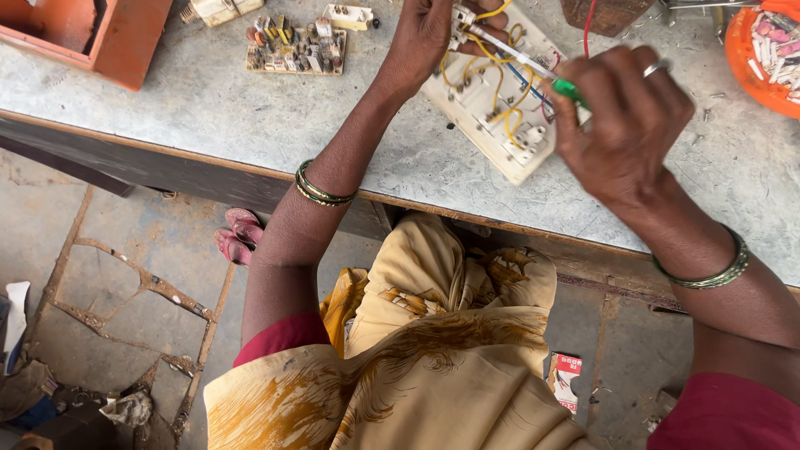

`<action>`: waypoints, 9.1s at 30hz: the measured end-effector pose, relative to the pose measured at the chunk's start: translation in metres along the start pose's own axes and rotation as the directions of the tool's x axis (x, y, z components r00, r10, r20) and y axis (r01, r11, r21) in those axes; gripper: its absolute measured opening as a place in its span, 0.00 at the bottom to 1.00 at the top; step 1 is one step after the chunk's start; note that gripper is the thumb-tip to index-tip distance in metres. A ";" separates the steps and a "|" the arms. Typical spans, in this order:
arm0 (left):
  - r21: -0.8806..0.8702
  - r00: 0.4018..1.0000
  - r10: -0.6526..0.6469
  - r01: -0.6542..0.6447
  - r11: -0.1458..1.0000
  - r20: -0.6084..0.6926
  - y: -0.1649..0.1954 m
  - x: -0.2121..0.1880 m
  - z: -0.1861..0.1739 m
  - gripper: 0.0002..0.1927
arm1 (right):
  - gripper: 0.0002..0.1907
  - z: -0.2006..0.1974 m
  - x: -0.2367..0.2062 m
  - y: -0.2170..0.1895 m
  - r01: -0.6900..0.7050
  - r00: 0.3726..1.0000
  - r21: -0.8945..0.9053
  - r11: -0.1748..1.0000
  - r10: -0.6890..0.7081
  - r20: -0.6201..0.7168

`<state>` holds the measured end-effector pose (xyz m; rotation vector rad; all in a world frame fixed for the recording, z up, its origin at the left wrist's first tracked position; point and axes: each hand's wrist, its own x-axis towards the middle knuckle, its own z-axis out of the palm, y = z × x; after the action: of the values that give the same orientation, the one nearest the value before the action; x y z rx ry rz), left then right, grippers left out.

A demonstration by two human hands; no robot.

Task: The person uses a screwdriver to remove screws from an orange electrical box, opens it, and then adjusts wires inside the internal board. The person manipulates yellow and red wires and tightens connections with the screwdriver.

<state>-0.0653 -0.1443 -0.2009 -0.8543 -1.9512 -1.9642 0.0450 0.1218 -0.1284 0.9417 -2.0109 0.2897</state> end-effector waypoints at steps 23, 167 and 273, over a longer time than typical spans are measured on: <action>-0.492 0.953 -0.163 0.273 0.826 0.256 0.020 0.000 -0.001 0.46 | 0.17 -0.015 0.006 -0.006 -0.469 0.848 0.562 0.681 0.171 0.501; -0.371 0.974 -0.052 0.133 0.919 0.221 0.033 -0.017 0.017 0.42 | 0.20 -0.004 0.014 -0.006 -0.841 0.510 0.421 0.340 0.237 0.827; 0.021 0.992 0.110 -0.111 0.994 0.060 0.048 -0.016 0.032 0.52 | 0.16 -0.009 0.026 0.007 -0.886 0.435 0.457 -0.074 0.208 0.876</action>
<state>-0.0189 -0.1202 -0.1724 -1.0013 -1.9114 -1.8696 0.0367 0.1179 -0.1015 0.6012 -2.7051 2.3372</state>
